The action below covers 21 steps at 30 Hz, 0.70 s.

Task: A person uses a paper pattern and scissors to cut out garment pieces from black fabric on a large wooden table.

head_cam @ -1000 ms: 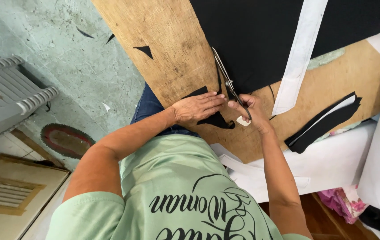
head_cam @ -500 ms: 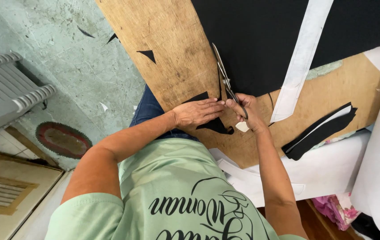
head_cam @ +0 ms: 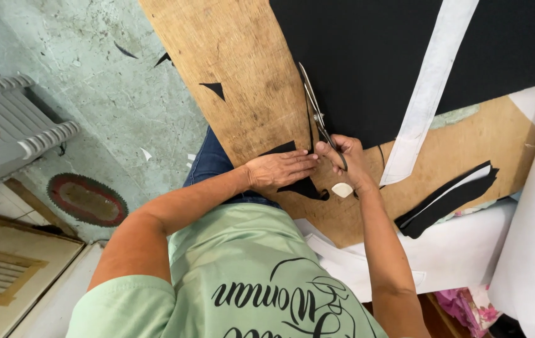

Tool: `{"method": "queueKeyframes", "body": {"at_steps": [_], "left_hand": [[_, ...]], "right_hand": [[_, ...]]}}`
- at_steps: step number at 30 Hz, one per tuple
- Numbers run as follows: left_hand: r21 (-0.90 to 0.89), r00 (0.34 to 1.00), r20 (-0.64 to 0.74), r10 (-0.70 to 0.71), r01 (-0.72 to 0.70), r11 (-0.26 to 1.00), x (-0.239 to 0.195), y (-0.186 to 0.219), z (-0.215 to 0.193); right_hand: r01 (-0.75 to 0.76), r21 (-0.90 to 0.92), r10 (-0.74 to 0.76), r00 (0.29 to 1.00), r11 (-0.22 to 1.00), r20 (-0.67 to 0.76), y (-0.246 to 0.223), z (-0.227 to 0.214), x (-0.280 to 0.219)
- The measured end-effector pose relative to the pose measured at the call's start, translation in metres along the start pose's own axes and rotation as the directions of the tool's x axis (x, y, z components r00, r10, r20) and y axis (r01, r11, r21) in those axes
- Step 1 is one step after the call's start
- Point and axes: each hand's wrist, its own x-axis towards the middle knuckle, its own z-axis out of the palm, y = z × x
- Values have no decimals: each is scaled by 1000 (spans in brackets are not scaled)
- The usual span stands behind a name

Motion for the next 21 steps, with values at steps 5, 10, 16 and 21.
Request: {"method": "queueKeyframes", "body": {"at_steps": [5, 10, 16, 21], "left_hand": [[-11, 1000, -21, -14, 13, 1000, 1, 1, 1], [4, 999, -33, -28, 28, 1000, -4, 2, 14], [-13, 997, -72, 9, -10, 1000, -6, 0, 21], [-28, 998, -56, 34, -36, 999, -4, -1, 15]], "right_hand": [[0, -28, 0, 1000, 1000, -3, 1, -1, 11], [37, -89, -37, 999, 995, -1, 3, -1, 12], [29, -98, -29, 1000, 995, -4, -4, 0, 14], [47, -58, -46, 999, 997, 12, -21, 5, 26]]}}
